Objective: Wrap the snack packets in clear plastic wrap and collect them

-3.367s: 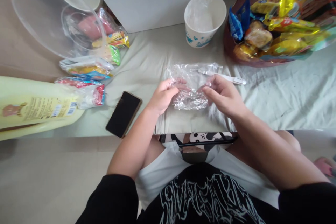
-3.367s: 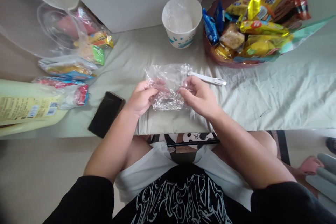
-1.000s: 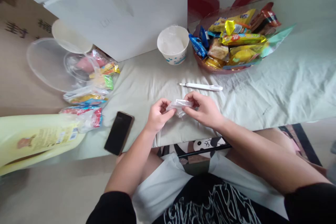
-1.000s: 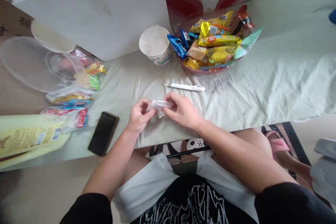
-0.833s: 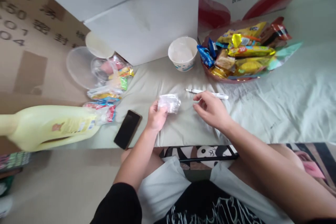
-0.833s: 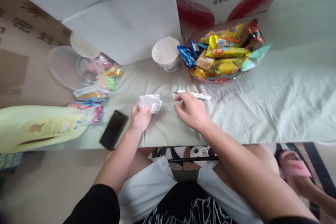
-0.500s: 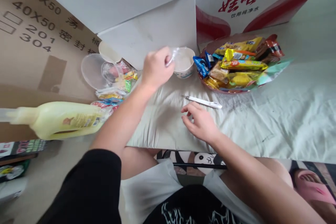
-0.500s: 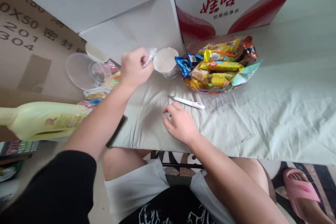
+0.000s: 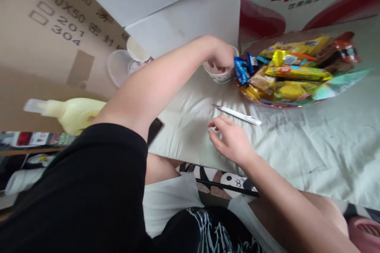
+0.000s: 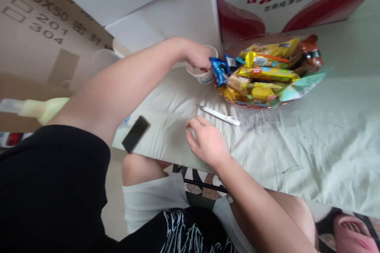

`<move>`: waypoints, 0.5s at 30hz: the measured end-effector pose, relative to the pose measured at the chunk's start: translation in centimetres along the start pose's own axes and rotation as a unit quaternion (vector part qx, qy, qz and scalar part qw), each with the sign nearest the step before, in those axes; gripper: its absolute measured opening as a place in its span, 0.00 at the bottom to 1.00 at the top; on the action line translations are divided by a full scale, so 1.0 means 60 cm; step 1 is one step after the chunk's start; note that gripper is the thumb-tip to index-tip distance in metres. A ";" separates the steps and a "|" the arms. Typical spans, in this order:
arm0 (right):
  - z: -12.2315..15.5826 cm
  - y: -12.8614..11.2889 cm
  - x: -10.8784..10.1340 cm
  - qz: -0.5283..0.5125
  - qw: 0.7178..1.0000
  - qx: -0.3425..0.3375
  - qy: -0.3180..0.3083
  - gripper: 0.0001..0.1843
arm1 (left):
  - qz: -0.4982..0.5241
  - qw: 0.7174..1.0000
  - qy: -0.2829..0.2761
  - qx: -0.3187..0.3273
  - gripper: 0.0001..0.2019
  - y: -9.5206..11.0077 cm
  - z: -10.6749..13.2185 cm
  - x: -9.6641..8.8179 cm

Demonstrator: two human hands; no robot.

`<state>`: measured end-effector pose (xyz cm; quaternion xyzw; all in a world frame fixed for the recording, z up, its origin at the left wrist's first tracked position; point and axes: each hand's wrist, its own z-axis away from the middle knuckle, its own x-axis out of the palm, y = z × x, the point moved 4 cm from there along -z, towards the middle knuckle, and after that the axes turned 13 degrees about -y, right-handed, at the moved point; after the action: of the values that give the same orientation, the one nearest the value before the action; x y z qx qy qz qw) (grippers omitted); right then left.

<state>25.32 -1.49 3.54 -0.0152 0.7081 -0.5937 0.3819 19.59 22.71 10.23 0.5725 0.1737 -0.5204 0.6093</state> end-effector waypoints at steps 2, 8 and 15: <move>0.000 0.003 -0.002 0.010 1.000 -0.011 0.020 0.09 | -0.092 0.995 -0.031 0.024 0.13 0.019 0.046 -0.023; 0.011 0.002 -0.003 0.042 0.994 -0.080 0.063 0.12 | 0.082 0.961 0.214 0.154 0.12 -0.048 0.303 -0.020; 0.026 -0.001 0.040 0.082 0.995 -0.012 0.059 0.11 | 0.400 0.896 0.171 0.091 0.12 -0.236 0.433 0.113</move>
<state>24.44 -3.93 2.34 0.0736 0.7351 -0.5517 0.3871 0.55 -0.26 4.81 0.7267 -0.0170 -0.1401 0.6723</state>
